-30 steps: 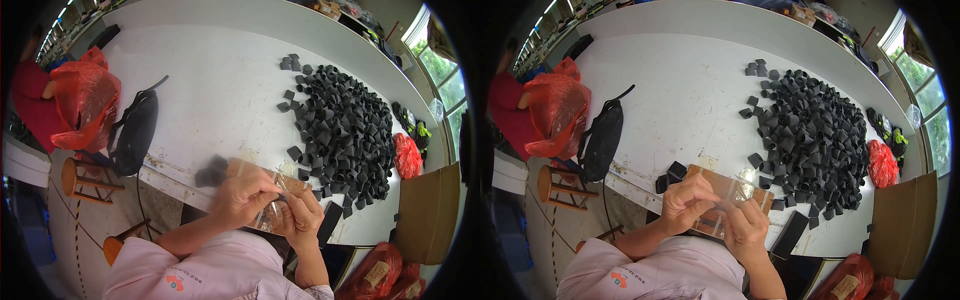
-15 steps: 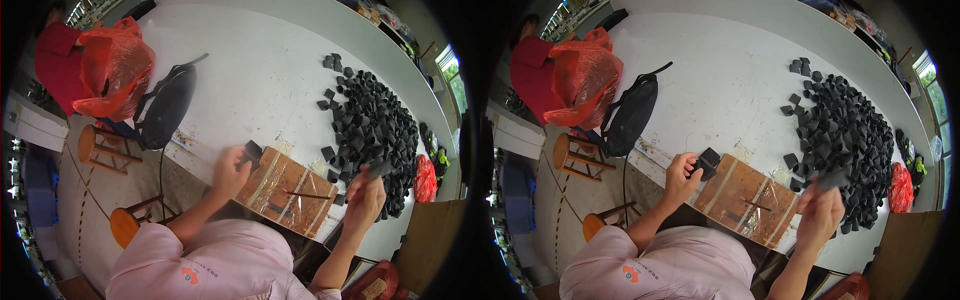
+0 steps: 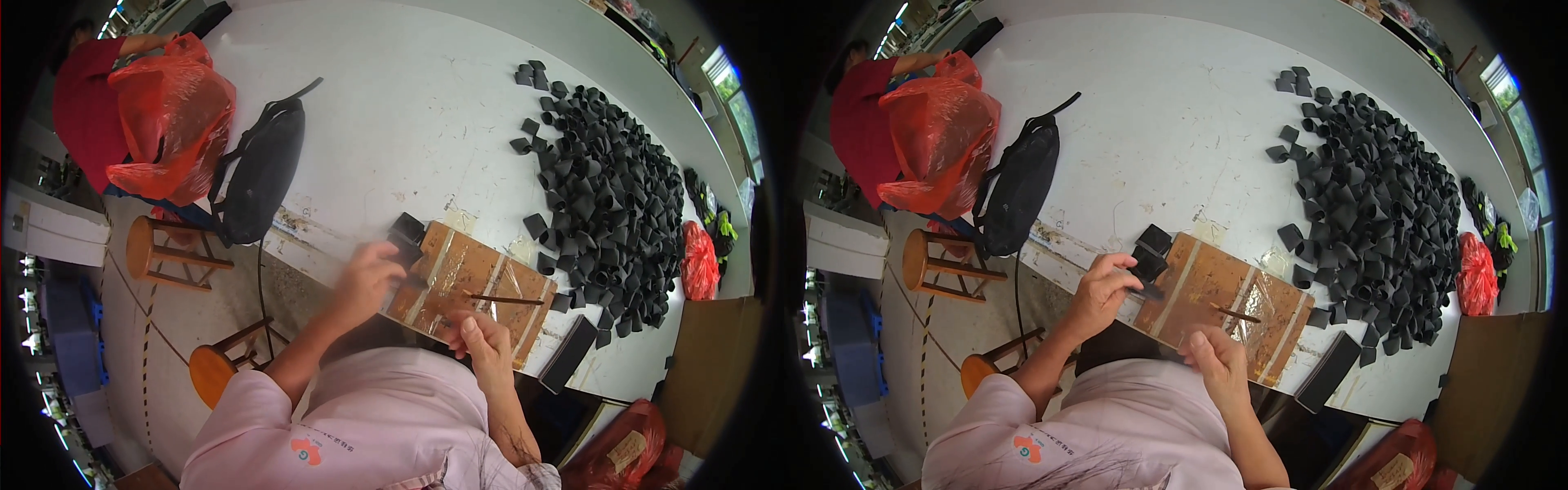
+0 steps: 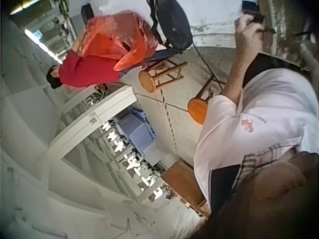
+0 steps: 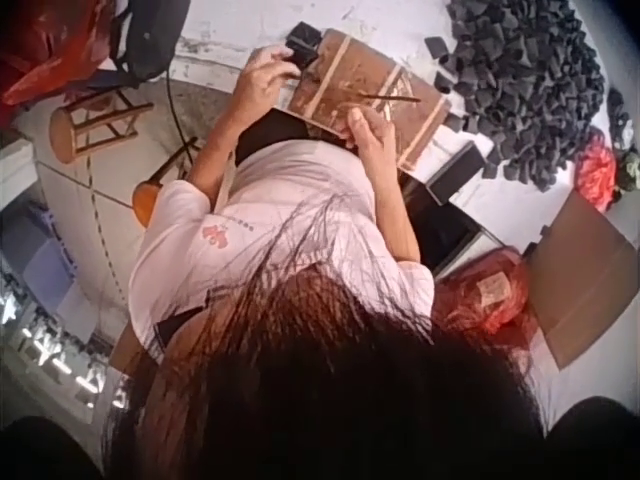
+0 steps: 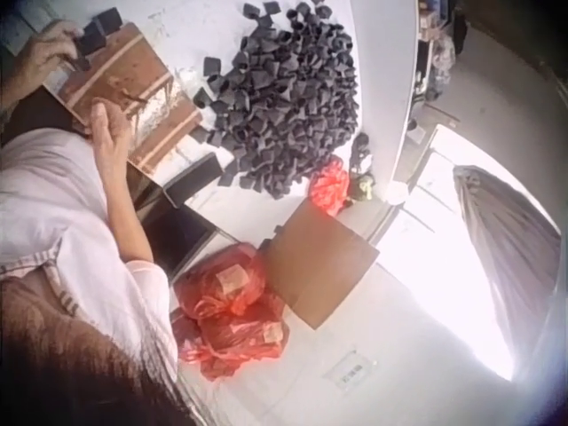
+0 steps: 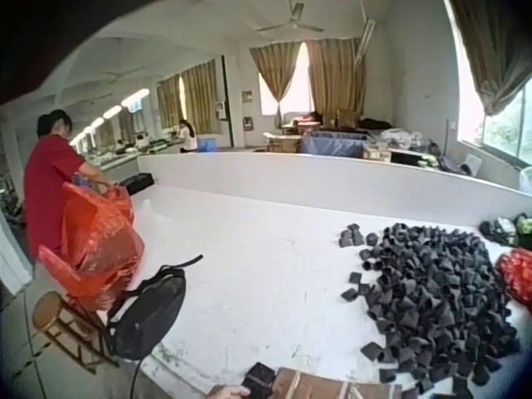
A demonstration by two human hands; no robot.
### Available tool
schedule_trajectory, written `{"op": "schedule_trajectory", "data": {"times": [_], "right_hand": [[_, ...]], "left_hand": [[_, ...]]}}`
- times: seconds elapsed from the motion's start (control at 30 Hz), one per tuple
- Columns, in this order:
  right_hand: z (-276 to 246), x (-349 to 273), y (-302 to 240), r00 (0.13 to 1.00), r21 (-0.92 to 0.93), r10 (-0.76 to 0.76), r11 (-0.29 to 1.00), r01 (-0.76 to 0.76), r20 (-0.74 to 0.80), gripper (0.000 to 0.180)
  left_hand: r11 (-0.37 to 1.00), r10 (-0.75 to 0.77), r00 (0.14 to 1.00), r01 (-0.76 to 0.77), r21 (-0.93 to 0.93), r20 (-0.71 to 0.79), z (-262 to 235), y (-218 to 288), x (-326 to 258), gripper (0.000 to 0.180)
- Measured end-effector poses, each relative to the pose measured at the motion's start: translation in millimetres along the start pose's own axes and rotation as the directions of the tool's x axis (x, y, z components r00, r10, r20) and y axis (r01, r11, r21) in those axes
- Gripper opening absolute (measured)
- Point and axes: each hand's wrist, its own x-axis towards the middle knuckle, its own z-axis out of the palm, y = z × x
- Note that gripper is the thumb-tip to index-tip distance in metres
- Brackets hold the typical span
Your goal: Peeling and applying adhesive tape to small black foam blocks at a manufacturing workbench.
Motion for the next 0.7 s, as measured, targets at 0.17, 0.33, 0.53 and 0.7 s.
{"op": "schedule_trajectory", "data": {"times": [0.17, 0.33, 0.53, 0.7], "right_hand": [[5, 11, 0, 0.964, 0.586, 0.187, 0.766, -0.263, 0.189, 0.024], [-1, 2, 0, 0.985, 0.641, 0.113, 0.767, -0.003, -0.13, 0.026], [-3, 1, -1, 0.992, 0.644, 0.043, 0.764, 0.041, -0.115, 0.025], [-5, -5, 9, 0.644, -0.799, -0.711, 0.546, 0.253, -0.283, 0.034]], "left_hand": [[0.909, 0.193, 0.955, -0.088, -0.407, 0.224, 6, 53, -1, 0.027], [0.332, -0.355, 0.85, 0.503, -0.798, 0.388, 16, 73, -11, 0.028], [0.318, -0.358, 0.822, 0.552, -0.77, 0.442, 21, 83, -3, 0.006], [0.59, -0.385, 0.852, 0.524, -0.615, 0.356, 33, 80, -9, 0.005]]}}
